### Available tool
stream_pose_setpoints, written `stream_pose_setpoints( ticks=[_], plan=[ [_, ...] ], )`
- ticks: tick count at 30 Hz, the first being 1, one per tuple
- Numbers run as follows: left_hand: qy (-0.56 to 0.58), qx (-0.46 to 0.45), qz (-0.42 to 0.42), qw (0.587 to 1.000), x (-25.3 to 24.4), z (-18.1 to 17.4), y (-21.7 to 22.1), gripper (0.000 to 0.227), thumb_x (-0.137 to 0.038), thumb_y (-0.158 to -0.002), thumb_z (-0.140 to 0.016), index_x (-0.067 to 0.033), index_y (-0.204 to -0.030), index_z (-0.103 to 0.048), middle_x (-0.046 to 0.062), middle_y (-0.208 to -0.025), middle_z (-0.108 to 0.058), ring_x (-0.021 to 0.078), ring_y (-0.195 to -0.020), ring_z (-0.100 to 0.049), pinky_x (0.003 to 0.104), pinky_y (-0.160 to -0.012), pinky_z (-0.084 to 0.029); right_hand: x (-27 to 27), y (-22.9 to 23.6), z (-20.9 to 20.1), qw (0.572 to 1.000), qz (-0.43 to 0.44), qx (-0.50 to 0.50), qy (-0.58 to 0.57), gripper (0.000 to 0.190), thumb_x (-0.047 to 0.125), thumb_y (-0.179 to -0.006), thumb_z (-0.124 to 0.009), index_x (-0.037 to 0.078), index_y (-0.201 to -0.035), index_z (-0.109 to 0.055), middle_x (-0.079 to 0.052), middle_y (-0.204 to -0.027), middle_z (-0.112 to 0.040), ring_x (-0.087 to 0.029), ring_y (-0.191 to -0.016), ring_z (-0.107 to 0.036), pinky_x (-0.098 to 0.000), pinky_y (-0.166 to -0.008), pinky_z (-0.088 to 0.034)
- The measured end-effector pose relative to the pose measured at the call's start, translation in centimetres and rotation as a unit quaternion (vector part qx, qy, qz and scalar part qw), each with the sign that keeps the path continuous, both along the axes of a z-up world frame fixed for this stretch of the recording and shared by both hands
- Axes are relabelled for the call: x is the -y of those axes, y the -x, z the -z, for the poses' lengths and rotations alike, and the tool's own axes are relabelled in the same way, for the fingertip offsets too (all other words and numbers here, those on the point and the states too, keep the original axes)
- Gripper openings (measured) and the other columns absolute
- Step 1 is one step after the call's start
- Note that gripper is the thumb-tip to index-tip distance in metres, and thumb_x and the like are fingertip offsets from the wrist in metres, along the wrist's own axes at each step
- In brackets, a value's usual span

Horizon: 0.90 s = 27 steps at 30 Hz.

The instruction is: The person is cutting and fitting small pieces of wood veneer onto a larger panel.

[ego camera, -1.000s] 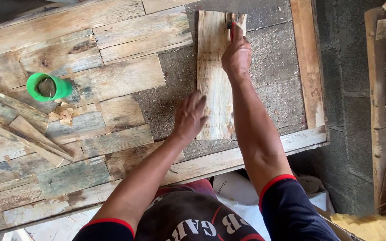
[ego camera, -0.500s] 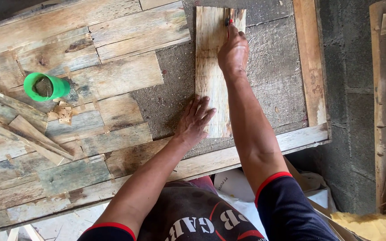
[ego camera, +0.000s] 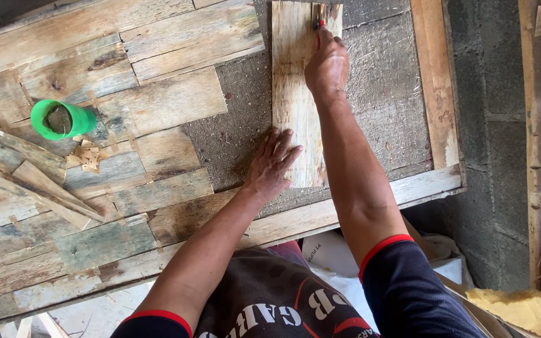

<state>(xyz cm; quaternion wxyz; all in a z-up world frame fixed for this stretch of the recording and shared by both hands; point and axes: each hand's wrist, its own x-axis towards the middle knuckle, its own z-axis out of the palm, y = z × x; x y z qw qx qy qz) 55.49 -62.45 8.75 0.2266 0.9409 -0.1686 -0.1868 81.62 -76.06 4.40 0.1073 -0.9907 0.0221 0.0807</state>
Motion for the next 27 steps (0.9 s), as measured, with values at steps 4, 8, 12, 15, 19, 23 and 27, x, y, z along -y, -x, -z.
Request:
stream_pose_setpoints(
  ticks=[4,8,12,15,19,23,27],
  plan=[
    [-0.003,-0.004,0.003,1.000,0.0,0.4,0.2,0.110,-0.037,-0.076,-0.090,-0.0332,-0.163,-0.023,0.011,-0.173,0.000,0.0328,-0.160,-0.003,0.042,-0.131,-0.006,-0.2,0.3,-0.4,0.999,-0.003,0.038,-0.014,0.053,-0.007,-0.095,-0.054,0.008,-0.146,-0.053,-0.019,-0.123,-0.068,-0.001,-0.049,-0.046,-0.0143,-0.034,-0.042],
    [0.007,0.011,0.001,1.000,0.0,0.8,0.2,0.110,-0.037,-0.075,-0.091,-0.0339,-0.163,-0.024,0.011,-0.173,0.000,0.0328,-0.160,-0.004,0.042,-0.131,-0.006,-0.1,0.5,-0.3,1.000,-0.006,0.020,0.008,0.057,-0.010,-0.094,-0.054,0.008,-0.148,-0.052,-0.018,-0.123,-0.069,-0.004,-0.051,-0.048,-0.0171,-0.037,-0.046],
    [-0.004,0.001,0.003,1.000,0.0,0.2,0.1,0.108,-0.038,-0.076,-0.090,-0.0336,-0.162,-0.026,0.010,-0.173,0.000,0.0327,-0.160,-0.003,0.042,-0.131,-0.006,0.0,0.8,-0.1,0.999,0.000,0.031,-0.020,0.060,-0.013,-0.091,-0.055,0.006,-0.148,-0.053,-0.017,-0.121,-0.070,-0.005,-0.057,-0.050,-0.0155,-0.042,-0.048],
    [-0.009,-0.008,0.006,1.000,0.0,0.2,0.1,0.106,-0.038,-0.076,-0.090,-0.0339,-0.162,-0.027,0.010,-0.174,0.000,0.0325,-0.161,-0.003,0.041,-0.132,-0.006,-0.1,1.1,-0.6,0.998,-0.011,0.057,-0.034,0.061,-0.016,-0.085,-0.054,0.003,-0.143,-0.054,-0.020,-0.120,-0.068,-0.007,-0.050,-0.053,-0.0178,-0.036,-0.049],
    [-0.007,-0.010,0.005,1.000,0.0,-0.1,-0.1,0.107,-0.037,-0.075,-0.090,-0.0337,-0.162,-0.028,0.010,-0.173,0.000,0.0325,-0.160,-0.003,0.041,-0.131,-0.006,-0.2,1.5,-0.8,0.999,0.011,0.027,-0.028,0.060,-0.016,-0.090,-0.054,0.007,-0.146,-0.057,-0.016,-0.116,-0.072,-0.006,-0.064,-0.055,-0.0162,-0.046,-0.051],
    [-0.013,-0.011,0.006,1.000,0.0,-0.3,-0.1,0.107,-0.038,-0.075,-0.090,-0.0339,-0.162,-0.028,0.011,-0.173,-0.001,0.0333,-0.160,-0.003,0.042,-0.131,-0.006,-0.3,1.8,-1.2,0.999,0.006,0.031,-0.031,0.061,-0.016,-0.091,-0.052,0.006,-0.148,-0.055,-0.018,-0.119,-0.071,-0.005,-0.059,-0.055,-0.0164,-0.042,-0.050],
    [-0.022,-0.009,0.005,1.000,0.1,0.4,0.0,0.107,-0.039,-0.077,-0.089,-0.0354,-0.163,-0.026,0.010,-0.174,-0.001,0.0325,-0.160,-0.003,0.041,-0.131,-0.006,-0.5,2.1,-2.0,1.000,0.001,-0.002,0.012,0.066,-0.016,-0.086,-0.053,0.007,-0.147,-0.052,-0.019,-0.119,-0.070,-0.008,-0.055,-0.054,-0.0192,-0.038,-0.048]
  ],
)
